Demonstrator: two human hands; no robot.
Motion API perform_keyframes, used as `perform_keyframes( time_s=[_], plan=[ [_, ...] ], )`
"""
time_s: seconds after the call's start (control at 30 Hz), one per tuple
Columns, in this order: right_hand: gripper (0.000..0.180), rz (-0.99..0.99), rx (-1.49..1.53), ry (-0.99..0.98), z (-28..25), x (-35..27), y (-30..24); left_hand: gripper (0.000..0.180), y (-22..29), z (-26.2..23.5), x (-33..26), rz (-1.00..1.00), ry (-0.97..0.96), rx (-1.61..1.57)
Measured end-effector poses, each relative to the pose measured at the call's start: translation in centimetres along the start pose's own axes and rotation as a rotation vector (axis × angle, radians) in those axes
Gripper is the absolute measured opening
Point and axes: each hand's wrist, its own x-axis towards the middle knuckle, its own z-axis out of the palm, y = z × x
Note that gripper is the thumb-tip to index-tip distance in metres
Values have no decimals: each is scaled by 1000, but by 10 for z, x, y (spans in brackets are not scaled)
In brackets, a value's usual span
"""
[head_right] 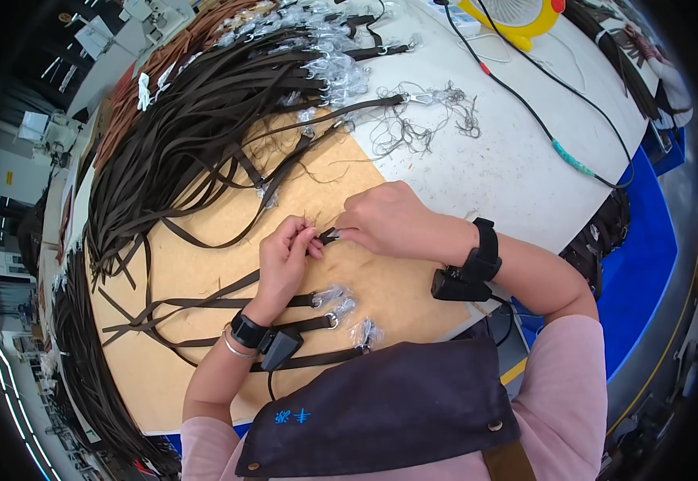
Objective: Attaching metal swivel clips to leather straps and trimming excess thread using nippers.
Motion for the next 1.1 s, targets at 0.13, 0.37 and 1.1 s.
perform_keyframes(
  time_s=[0.13,0.37,1.1],
  plan=[
    [20,38,77,45,3,-5,0,9,8,-10,-4,-29,-75,75],
    [21,0,17,20,4,-1,-3,9,12,-8,-6,-8,-81,134],
    [24,511,467,768,-37,8,67,42,56,28,70,615,-337,589]
  ],
)
